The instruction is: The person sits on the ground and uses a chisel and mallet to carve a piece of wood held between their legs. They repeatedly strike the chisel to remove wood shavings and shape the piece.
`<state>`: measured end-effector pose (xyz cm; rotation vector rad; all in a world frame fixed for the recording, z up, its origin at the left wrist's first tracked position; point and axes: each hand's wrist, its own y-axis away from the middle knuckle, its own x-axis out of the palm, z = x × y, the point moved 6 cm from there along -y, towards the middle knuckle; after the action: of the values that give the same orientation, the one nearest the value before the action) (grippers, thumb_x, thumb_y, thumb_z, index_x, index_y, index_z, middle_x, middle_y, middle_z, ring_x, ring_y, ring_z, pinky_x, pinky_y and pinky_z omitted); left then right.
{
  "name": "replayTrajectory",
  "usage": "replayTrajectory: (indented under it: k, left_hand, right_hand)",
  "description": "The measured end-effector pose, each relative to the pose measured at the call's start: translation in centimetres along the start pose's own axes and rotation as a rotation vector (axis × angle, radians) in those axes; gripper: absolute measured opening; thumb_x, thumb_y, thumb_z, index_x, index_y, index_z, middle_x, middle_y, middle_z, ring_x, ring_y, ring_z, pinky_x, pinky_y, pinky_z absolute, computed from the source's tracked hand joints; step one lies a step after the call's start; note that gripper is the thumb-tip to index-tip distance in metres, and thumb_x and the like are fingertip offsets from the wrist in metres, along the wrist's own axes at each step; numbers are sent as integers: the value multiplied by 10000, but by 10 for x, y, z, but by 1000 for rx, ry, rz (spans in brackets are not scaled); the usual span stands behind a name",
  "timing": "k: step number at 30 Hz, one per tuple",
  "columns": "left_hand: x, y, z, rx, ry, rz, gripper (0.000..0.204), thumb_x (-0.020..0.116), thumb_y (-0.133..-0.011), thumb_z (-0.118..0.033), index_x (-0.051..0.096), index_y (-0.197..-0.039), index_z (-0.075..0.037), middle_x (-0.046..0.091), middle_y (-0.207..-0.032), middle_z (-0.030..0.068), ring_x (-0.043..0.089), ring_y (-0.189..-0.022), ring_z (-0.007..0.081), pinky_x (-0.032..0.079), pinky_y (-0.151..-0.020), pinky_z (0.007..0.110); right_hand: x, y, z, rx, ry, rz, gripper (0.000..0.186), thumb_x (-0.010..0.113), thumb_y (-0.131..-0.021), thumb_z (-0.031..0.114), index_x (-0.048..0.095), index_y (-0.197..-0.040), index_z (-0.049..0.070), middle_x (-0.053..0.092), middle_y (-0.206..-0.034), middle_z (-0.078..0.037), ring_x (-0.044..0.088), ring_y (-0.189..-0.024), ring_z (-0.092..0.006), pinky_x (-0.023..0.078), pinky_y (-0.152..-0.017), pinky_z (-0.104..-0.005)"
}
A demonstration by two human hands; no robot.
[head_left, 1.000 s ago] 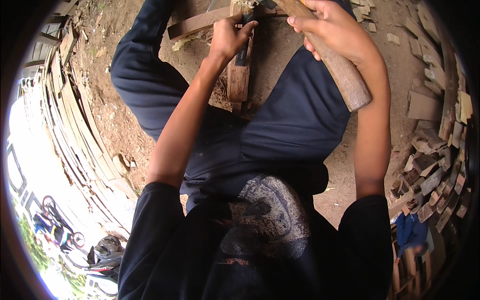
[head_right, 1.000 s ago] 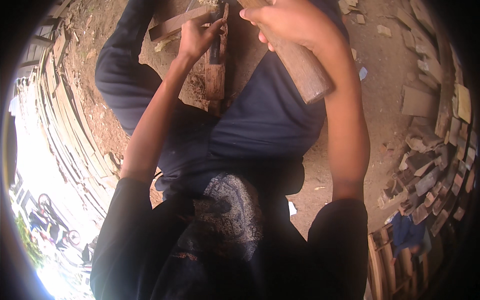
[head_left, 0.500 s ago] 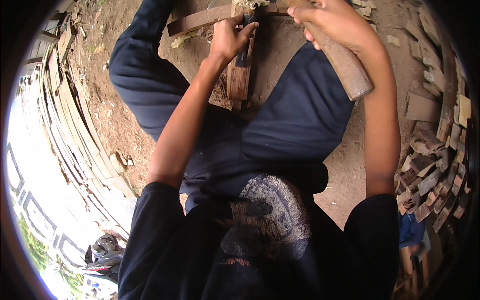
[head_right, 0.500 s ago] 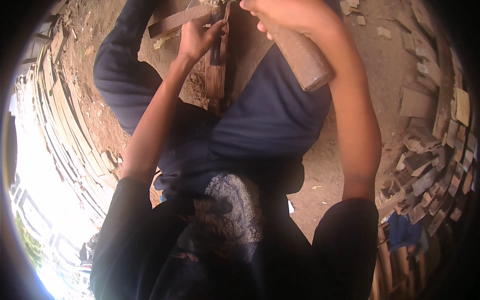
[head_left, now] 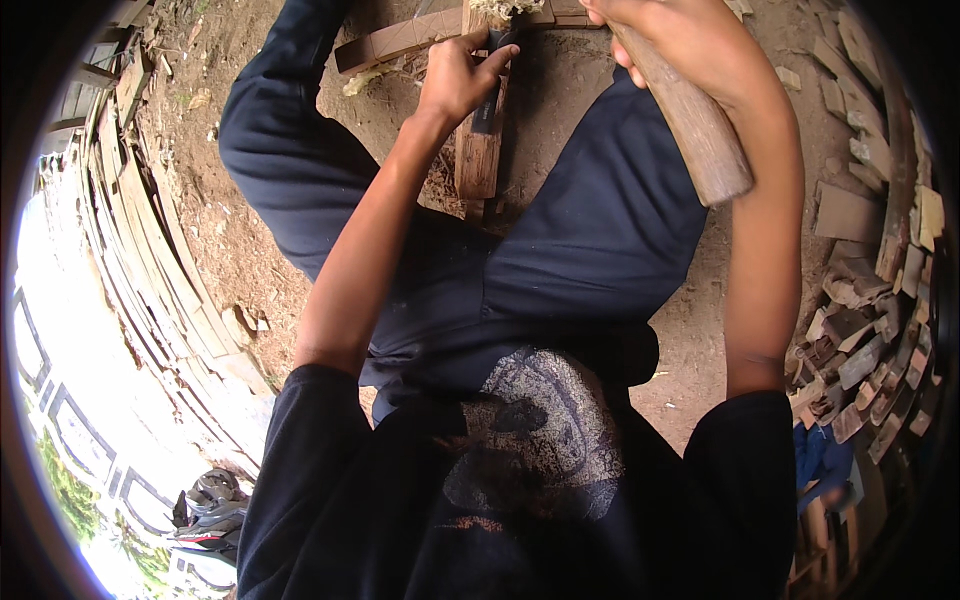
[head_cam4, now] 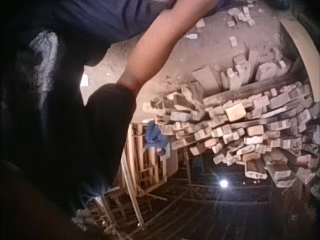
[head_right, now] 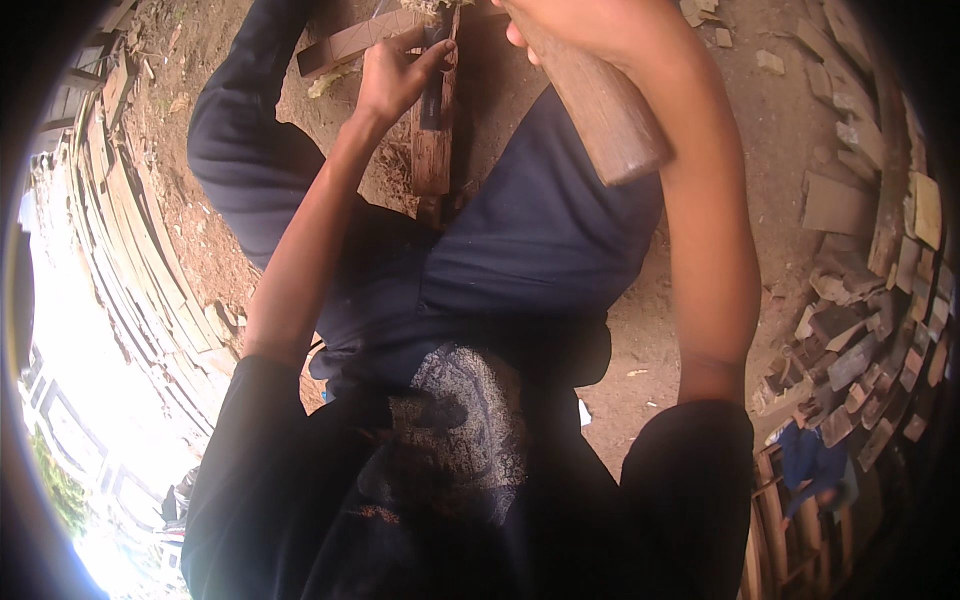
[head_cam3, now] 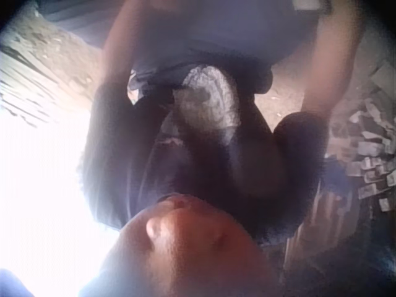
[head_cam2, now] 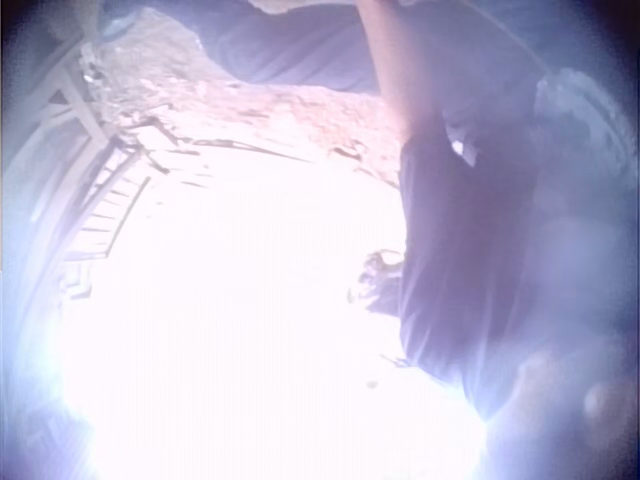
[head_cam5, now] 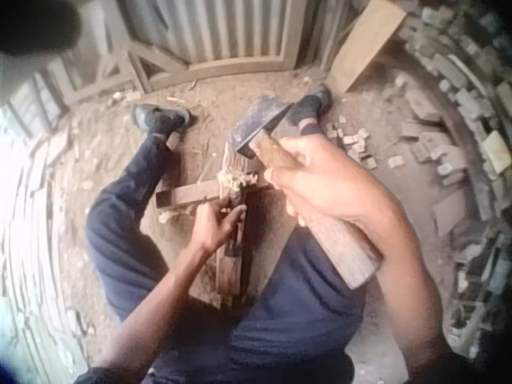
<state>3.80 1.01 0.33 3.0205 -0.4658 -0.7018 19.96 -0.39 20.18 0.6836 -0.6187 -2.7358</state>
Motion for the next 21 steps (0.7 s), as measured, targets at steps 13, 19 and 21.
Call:
replayTrajectory:
  k: [13, 19, 21]
  left_hand:
    - [6, -5, 3, -48, 16, 8, 314, 744, -944, -256, 731, -1038, 44, 758, -810, 175, 737, -720, 193, 566, -699, 371]
    - [5, -3, 8, -112, 28, 16, 310, 749, -944, -260, 734, -1018, 41, 749, -780, 153, 723, -696, 167, 564, -679, 350]
    - [4, -9, 13, -83, -8, 21, 310, 748, -944, -262, 736, -1019, 38, 750, -781, 154, 724, -695, 170, 566, -679, 349]
  right_hand:
    - [0, -10, 5, 64, 102, -92, 197, 590, -1000, 116, 620, -1072, -64, 626, -731, -85, 633, -608, -180, 528, -531, -324]
    - [1, -31, -16, 68, 277, 190, 187, 590, -987, 114, 624, -1049, -59, 648, -752, -105, 644, -607, -191, 531, -531, -342]
    - [-4, -33, -14, 92, 200, 171, 183, 598, -987, 123, 633, -1030, -52, 654, -763, -107, 647, -606, -188, 539, -535, -345]
